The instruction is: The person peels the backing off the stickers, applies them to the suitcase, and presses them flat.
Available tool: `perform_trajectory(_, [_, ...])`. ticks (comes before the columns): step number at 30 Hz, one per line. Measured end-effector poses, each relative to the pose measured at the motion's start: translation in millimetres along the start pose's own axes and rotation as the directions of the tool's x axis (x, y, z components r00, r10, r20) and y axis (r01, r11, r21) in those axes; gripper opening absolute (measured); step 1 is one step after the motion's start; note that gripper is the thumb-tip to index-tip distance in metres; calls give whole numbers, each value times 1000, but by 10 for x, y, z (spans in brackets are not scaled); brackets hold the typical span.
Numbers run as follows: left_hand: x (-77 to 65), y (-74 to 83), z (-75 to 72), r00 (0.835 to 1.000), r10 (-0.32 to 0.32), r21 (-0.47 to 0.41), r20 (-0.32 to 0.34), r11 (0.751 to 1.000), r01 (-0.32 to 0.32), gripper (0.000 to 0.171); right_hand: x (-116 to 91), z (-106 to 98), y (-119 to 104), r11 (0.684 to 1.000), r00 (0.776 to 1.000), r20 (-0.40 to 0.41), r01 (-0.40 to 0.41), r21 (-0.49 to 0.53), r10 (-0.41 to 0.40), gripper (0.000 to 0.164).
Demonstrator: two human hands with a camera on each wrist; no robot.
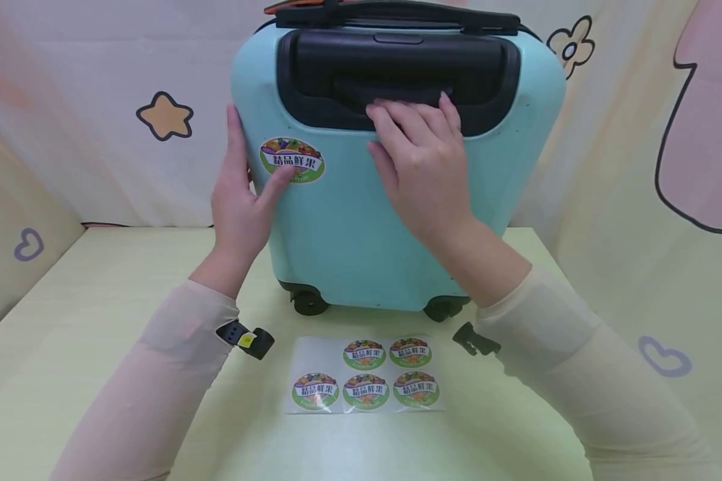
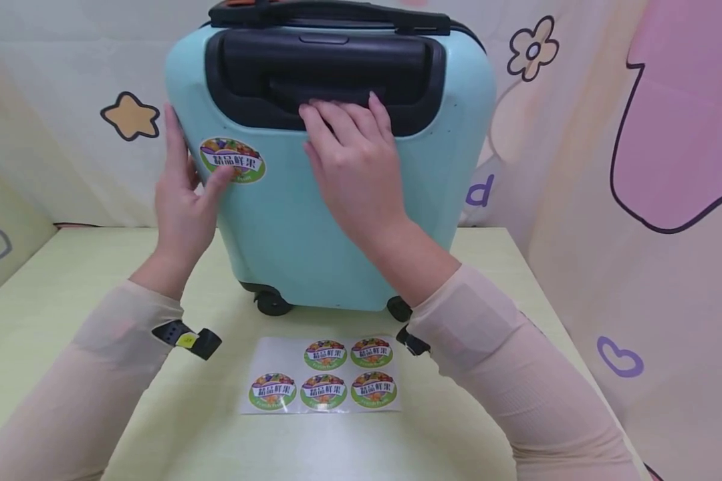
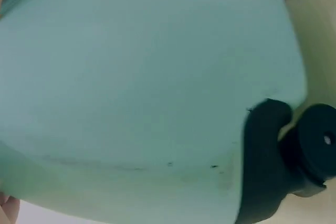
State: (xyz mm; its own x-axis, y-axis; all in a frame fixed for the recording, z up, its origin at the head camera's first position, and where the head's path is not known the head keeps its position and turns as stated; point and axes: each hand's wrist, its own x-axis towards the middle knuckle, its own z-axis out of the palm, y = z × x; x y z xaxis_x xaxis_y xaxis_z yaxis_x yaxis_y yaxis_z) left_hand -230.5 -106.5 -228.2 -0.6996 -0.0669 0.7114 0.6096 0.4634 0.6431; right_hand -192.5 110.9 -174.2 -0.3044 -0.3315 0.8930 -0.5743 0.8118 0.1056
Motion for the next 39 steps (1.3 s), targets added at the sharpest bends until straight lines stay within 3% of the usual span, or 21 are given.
perform_trajectory(3, [-11,-23,14,1000,5,46,9,999,-5,93,-2,-2,2,1000,1000,-1,-1,-1,1,33])
perform_trajectory(6, [-10,-50,16,999,33,-47,3,998,-33,78,-2,-2,1,1000,1000,1,-2,-1,2,33])
perform_trajectory(10, [-15,-40,11,998,60,-197,-6,979,-60,58,-2,0,1,1000,1000,-6,-1,-1,1,33])
perform_trajectory(15, [-68,132,-73,998,54,-252,34,967,-43,53,-9,2,-5,1000,1000,-7,4,4,-4,33])
perform_trajectory(17, [-104,234,-131,995,43,-265,86,964,-19,55,-14,1,-4,1000,1000,-2,15,2,-15,33])
perform_trajectory(20, [-158,251,-188,989,27,-268,145,963,13,57,-52,-19,-1,998,998,10,56,-1,-56,36])
perform_trajectory(24, [-287,136,-271,975,-90,-194,205,972,130,57,-226,-63,-31,985,986,18,167,39,-168,39])
perform_trajectory(29, [-520,1,-410,916,-245,-76,317,956,283,56,-591,-80,-125,937,957,30,274,217,-287,32])
perform_trajectory(32, [-668,-27,-477,869,-301,-20,393,942,335,58,-820,-87,-167,913,949,106,248,323,-295,28])
perform_trajectory(35, [-814,-40,-531,816,-346,15,464,924,383,60,-1037,-94,-195,912,933,230,179,370,-277,26])
perform_trajectory(37, [-912,-52,-555,774,-377,27,509,906,423,61,-1182,-105,-220,920,902,347,115,376,-255,26])
perform_trajectory(39, [-1024,-69,-567,723,-412,43,555,882,469,63,-1335,-114,-247,929,845,482,46,368,-233,26])
